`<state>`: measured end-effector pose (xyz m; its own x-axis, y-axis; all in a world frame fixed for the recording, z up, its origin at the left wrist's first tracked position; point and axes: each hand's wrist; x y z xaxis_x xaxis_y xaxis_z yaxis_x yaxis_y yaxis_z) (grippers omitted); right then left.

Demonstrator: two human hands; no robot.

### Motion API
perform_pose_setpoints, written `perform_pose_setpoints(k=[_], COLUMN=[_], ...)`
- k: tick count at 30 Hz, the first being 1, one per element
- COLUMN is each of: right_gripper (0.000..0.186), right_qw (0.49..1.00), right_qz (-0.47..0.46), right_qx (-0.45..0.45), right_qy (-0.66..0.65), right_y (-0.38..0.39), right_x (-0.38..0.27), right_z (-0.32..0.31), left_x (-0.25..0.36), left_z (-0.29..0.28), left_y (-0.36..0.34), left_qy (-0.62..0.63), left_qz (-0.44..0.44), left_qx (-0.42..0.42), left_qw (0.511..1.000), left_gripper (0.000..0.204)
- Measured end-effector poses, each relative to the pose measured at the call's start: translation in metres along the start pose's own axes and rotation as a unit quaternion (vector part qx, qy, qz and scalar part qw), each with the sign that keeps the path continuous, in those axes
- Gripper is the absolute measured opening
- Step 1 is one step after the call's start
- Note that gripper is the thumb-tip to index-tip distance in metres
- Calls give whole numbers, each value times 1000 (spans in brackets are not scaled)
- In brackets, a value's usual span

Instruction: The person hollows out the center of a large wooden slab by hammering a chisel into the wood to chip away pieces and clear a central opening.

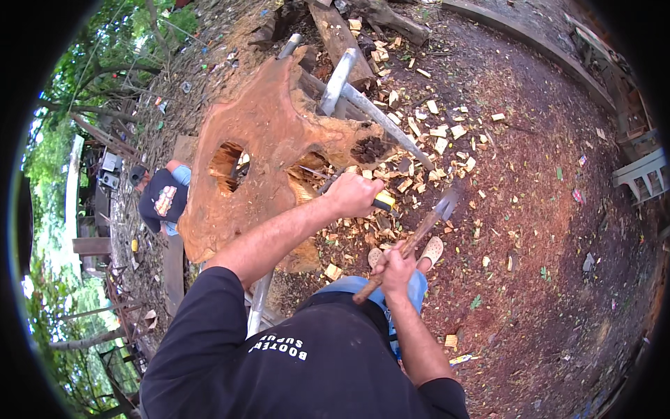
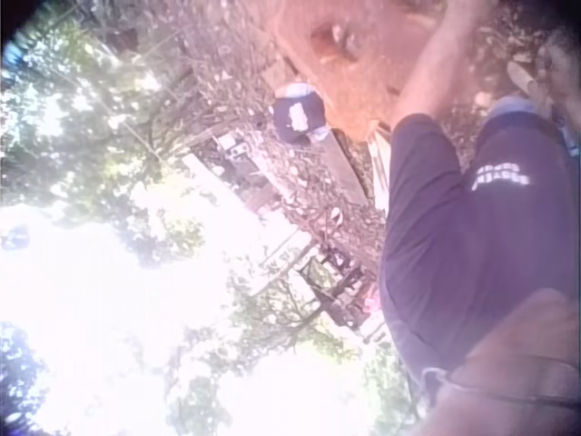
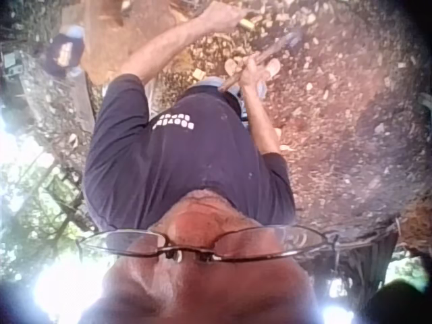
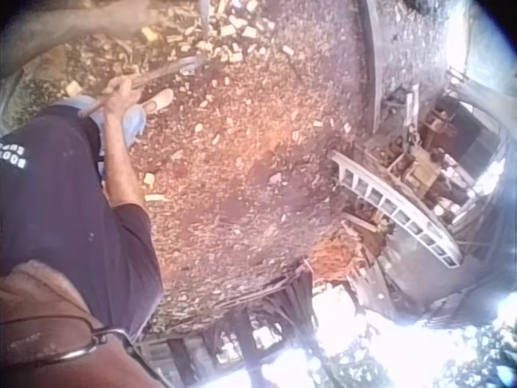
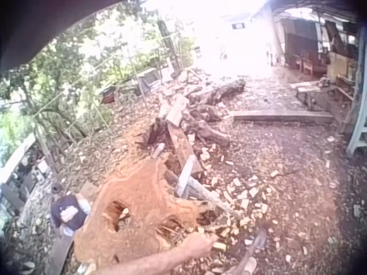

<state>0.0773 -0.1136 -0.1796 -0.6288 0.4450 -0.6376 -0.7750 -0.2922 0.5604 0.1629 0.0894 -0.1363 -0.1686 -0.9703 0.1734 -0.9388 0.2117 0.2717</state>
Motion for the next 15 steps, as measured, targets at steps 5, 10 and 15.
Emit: perform_pose_setpoints(k=[5,10,15], right_gripper=[8,6,5], right_qw=[995,999,995], right_qz=[47,27,23], right_qx=[-53,-8,-66], right_qy=[74,-29,77], right_y=[-3,3,-4], right_x=[54,35,53], right_z=[12,1,16], left_x=[3,-5,-3], left_z=[-6,-1,1], left_y=[-6,1,-9], left_qy=[4,-6,-15], left_qz=[-10,4,6], left_qx=[5,31,18], left_qw=[1000,999,1000], left_gripper=[22,19,20])
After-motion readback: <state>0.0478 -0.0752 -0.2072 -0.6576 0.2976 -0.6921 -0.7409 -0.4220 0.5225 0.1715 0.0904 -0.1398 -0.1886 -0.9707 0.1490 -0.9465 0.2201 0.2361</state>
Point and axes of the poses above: each hand's wrist, its own y-axis away from the middle knuckle, its own z-axis out of the palm, x = y × z, and after that the axes turned 1 degree about -y, right-handed
